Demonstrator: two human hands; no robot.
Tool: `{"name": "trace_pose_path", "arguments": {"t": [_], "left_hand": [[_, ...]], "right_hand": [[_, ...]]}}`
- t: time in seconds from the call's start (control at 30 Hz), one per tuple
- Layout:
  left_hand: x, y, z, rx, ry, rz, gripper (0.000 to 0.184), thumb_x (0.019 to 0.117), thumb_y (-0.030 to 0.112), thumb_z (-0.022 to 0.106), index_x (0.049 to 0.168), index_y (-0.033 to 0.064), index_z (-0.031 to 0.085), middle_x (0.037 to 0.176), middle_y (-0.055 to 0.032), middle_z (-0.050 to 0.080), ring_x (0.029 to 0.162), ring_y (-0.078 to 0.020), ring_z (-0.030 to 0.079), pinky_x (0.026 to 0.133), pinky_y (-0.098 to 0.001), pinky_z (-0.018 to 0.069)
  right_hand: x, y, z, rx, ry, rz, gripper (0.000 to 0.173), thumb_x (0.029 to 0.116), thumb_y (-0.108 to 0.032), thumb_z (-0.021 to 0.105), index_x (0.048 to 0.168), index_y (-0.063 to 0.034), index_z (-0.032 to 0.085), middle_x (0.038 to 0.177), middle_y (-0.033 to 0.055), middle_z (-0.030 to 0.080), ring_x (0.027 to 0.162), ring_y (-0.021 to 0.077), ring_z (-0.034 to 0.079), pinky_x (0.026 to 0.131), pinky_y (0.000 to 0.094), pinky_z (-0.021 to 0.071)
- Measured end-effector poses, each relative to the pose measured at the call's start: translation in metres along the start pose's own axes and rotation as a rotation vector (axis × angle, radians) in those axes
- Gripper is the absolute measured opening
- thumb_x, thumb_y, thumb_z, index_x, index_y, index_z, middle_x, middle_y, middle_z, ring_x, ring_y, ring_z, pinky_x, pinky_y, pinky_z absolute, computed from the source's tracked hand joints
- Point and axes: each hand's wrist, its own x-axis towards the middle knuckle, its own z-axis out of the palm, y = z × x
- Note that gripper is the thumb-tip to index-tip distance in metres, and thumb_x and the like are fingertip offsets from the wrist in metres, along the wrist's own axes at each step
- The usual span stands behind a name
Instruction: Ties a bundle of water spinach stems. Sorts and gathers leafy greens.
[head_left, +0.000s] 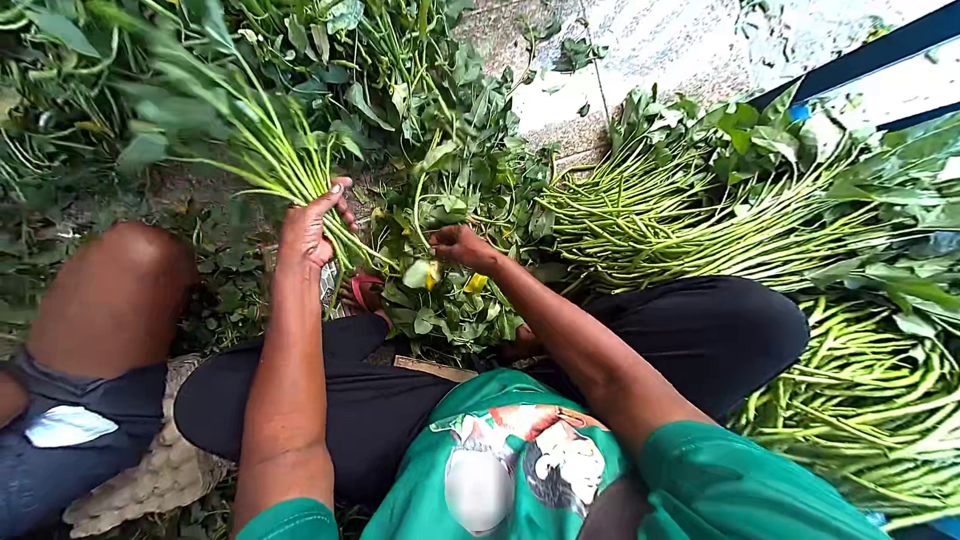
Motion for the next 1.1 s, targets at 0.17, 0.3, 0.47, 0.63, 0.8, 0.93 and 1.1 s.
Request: {"name": "trace_pose_path", "arguments": {"t": [0.17, 0.3, 0.47, 0.63, 0.8, 0.93, 1.1], "left_hand": [[0.007, -0.043, 0.007, 0.263, 0.092, -0.221, 0.016, 0.1028, 0.011, 0.059, 0.116, 0.0058, 0.065, 0.094, -0.0053, 0.073, 0.065, -0.0121, 0.066, 0.053, -0.0248, 0.0531], [0.011, -0.085, 0.015, 0.539, 0.064, -0.355, 0.022, 0.1006, 0.012, 0.064, 0.121, 0.0053, 0.064, 0.099, -0.0070, 0.072, 0.068, -0.0129, 0.066, 0.056, -0.0278, 0.0541], [0.002, -0.100, 0.026, 0.619, -0.058, -0.408, 0.041, 0.0985, 0.022, 0.070, 0.130, -0.0007, 0.055, 0.097, -0.0097, 0.071, 0.075, -0.0148, 0.067, 0.067, -0.0325, 0.0573], [0.003, -0.090, 0.029, 0.602, -0.084, -0.377, 0.035, 0.0972, 0.016, 0.071, 0.126, 0.0009, 0.057, 0.090, -0.0075, 0.073, 0.068, -0.0128, 0.068, 0.057, -0.0280, 0.0557], [-0.004, -0.078, 0.038, 0.518, -0.085, -0.262, 0.032, 0.0968, 0.014, 0.071, 0.124, 0.0005, 0.058, 0.093, -0.0082, 0.070, 0.073, -0.0145, 0.068, 0.060, -0.0305, 0.0579], [-0.004, -0.063, 0.037, 0.542, -0.038, -0.125, 0.023, 0.0966, 0.013, 0.071, 0.114, 0.0001, 0.063, 0.090, -0.0049, 0.072, 0.070, -0.0110, 0.070, 0.062, -0.0272, 0.0599], [0.010, -0.048, 0.014, 0.654, 0.107, 0.045, 0.028, 0.0995, 0.018, 0.067, 0.117, -0.0028, 0.063, 0.088, -0.0042, 0.076, 0.075, -0.0118, 0.074, 0.075, -0.0320, 0.0618]], "right_hand": [[-0.082, -0.015, 0.052, -0.204, -0.129, -0.098, 0.028, 0.0974, -0.012, 0.069, 0.121, 0.0022, 0.067, 0.100, 0.0186, 0.072, 0.090, 0.0311, 0.071, 0.087, 0.0536, 0.0578], [-0.107, -0.001, 0.076, -0.366, -0.153, -0.124, 0.023, 0.0965, -0.013, 0.070, 0.117, -0.0025, 0.069, 0.093, 0.0173, 0.072, 0.088, 0.0353, 0.070, 0.084, 0.0603, 0.0557], [-0.110, 0.002, 0.076, -0.485, -0.207, -0.161, 0.021, 0.0977, -0.011, 0.068, 0.116, -0.0015, 0.070, 0.107, 0.0199, 0.072, 0.100, 0.0386, 0.070, 0.091, 0.0625, 0.0531], [-0.106, -0.008, 0.062, -0.581, 0.037, -0.220, 0.023, 0.0993, -0.018, 0.067, 0.115, -0.0029, 0.073, 0.126, 0.0226, 0.065, 0.115, 0.0429, 0.064, 0.096, 0.0644, 0.0496], [-0.048, -0.022, 0.046, -0.562, 0.454, -0.374, 0.057, 0.1078, -0.043, 0.047, 0.150, -0.0043, 0.052, 0.160, 0.0147, 0.045, 0.155, 0.0345, 0.030, 0.125, 0.0615, 0.0197], [-0.023, -0.029, 0.047, -0.377, 0.371, -0.208, 0.057, 0.1119, -0.043, 0.036, 0.150, -0.0037, 0.051, 0.137, 0.0185, 0.066, 0.137, 0.0343, 0.056, 0.125, 0.0628, 0.0184], [-0.039, -0.018, 0.075, -0.277, 0.280, -0.289, 0.038, 0.1102, -0.029, 0.046, 0.105, 0.0036, 0.066, 0.087, 0.0227, 0.070, 0.087, 0.0405, 0.071, 0.081, 0.0597, 0.0548]]}}
